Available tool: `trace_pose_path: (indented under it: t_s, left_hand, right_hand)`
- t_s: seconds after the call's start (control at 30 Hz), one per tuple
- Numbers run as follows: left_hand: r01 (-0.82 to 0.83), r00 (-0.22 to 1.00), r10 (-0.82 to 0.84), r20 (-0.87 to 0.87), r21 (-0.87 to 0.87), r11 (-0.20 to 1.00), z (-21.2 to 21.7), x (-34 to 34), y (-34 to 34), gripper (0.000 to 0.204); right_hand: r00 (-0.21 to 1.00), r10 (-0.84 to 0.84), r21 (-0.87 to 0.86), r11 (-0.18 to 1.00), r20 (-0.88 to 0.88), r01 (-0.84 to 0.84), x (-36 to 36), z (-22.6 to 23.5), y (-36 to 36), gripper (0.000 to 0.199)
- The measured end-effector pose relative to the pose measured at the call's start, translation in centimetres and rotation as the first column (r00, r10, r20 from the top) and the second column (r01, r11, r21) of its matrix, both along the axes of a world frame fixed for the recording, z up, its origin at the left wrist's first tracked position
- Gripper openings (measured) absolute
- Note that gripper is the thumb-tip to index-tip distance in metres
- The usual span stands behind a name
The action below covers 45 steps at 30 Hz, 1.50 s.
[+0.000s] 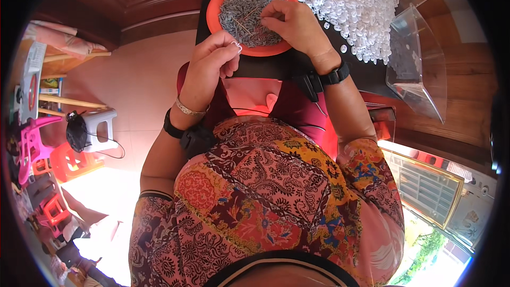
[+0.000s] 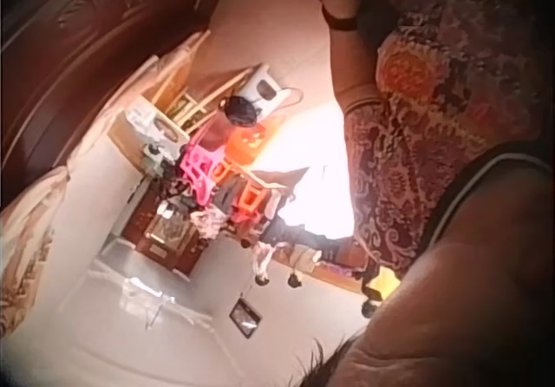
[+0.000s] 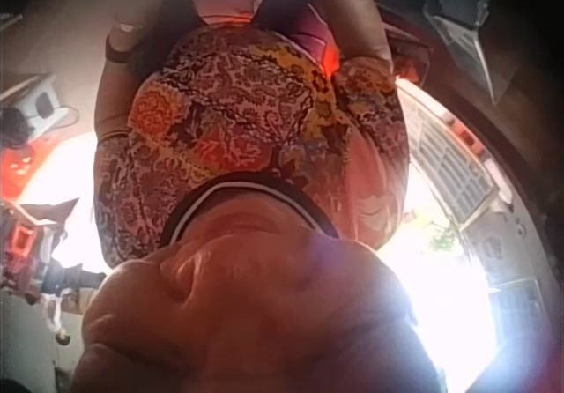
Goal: Assembling small white plastic components by manually inserting metal pins into them.
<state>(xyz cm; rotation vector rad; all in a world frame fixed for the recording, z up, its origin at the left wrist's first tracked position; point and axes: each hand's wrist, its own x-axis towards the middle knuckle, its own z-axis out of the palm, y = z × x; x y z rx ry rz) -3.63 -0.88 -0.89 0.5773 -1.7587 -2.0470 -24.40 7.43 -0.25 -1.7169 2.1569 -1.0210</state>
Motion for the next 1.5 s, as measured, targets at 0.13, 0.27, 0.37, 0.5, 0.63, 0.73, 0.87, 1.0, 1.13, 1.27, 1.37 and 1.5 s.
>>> trace_pose_path:
  t_s: [0.13, 0.27, 0.37, 0.5, 0.63, 0.73, 0.87, 1.0, 1.13, 1.27, 1.37, 1.5]
  left_hand:
    - [0.001, 1.0, -0.003, -0.028, -0.072, 0.997, -0.2, -0.7, -0.4, 0.016]
    - [-0.011, 0.997, -0.018, -0.071, -0.383, 0.924, -0.1, -2.2, -1.7, 0.014]
    - [-0.098, 0.984, -0.032, -0.177, -0.678, 0.729, 0.7, -3.8, -2.2, 0.014]
    - [-0.078, 0.971, -0.135, -0.196, -0.797, 0.599, 0.2, -5.8, -2.8, 0.011]
    - [0.009, 0.972, -0.188, -0.139, -0.781, 0.625, -0.1, -6.6, -3.0, 0.011]
    - [0.103, 0.979, -0.181, -0.089, -0.55, 0.829, -0.5, -6.9, -3.5, 0.013]
    - [0.188, 0.97, -0.218, -0.11, -0.234, 0.954, 0.3, -6.7, -3.9, 0.018]
    - [0.183, 0.967, -0.203, -0.153, -0.135, 0.974, 0.0, -6.8, -4.4, 0.018]
    - [0.135, 0.985, -0.158, -0.065, -0.272, 0.953, 0.5, -6.9, -3.9, 0.016]
    - [-0.009, 0.964, -0.195, -0.183, -0.749, 0.663, 0.7, -7.1, -3.0, 0.011]
    - [-0.019, 0.969, -0.18, -0.168, -0.78, 0.626, 0.7, -7.3, -2.8, 0.01]
    - [0.044, 0.972, -0.192, -0.136, -0.696, 0.717, 0.7, -7.0, -3.2, 0.011]
  right_hand:
    - [0.996, -0.015, 0.052, 0.999, 0.092, 0.01, -0.4, 0.0, 0.2, 0.018]
    - [0.958, 0.02, 0.07, 0.997, 0.284, -0.042, -0.7, 0.4, 0.3, 0.022]
    - [0.944, 0.036, 0.064, 0.996, 0.327, -0.06, -0.8, 0.5, 0.4, 0.023]
    - [0.934, 0.048, 0.016, 0.998, 0.355, -0.057, -0.5, 0.3, 0.3, 0.023]
    - [0.911, 0.106, -0.007, 0.994, 0.398, -0.113, -0.5, 0.2, 0.4, 0.022]
    - [0.897, 0.127, -0.011, 0.991, 0.424, -0.135, -0.4, -0.1, 0.5, 0.019]
    - [0.929, 0.119, -0.063, 0.993, 0.35, -0.104, -0.2, 0.2, 0.5, 0.016]
    - [0.917, 0.145, -0.126, 0.986, 0.373, -0.105, -0.7, -0.3, 0.5, 0.016]
    - [0.808, 0.136, -0.141, 0.988, 0.573, -0.066, -0.5, 0.0, 0.7, 0.017]
    - [0.836, 0.007, -0.053, 0.998, 0.549, 0.027, -0.2, 0.9, 0.8, 0.022]
    - [0.853, 0.002, 0.007, 1.0, 0.522, -0.007, -0.2, 1.2, 1.0, 0.025]
    - [0.86, 0.076, -0.015, 0.997, 0.505, -0.08, 0.0, 1.1, 1.1, 0.024]
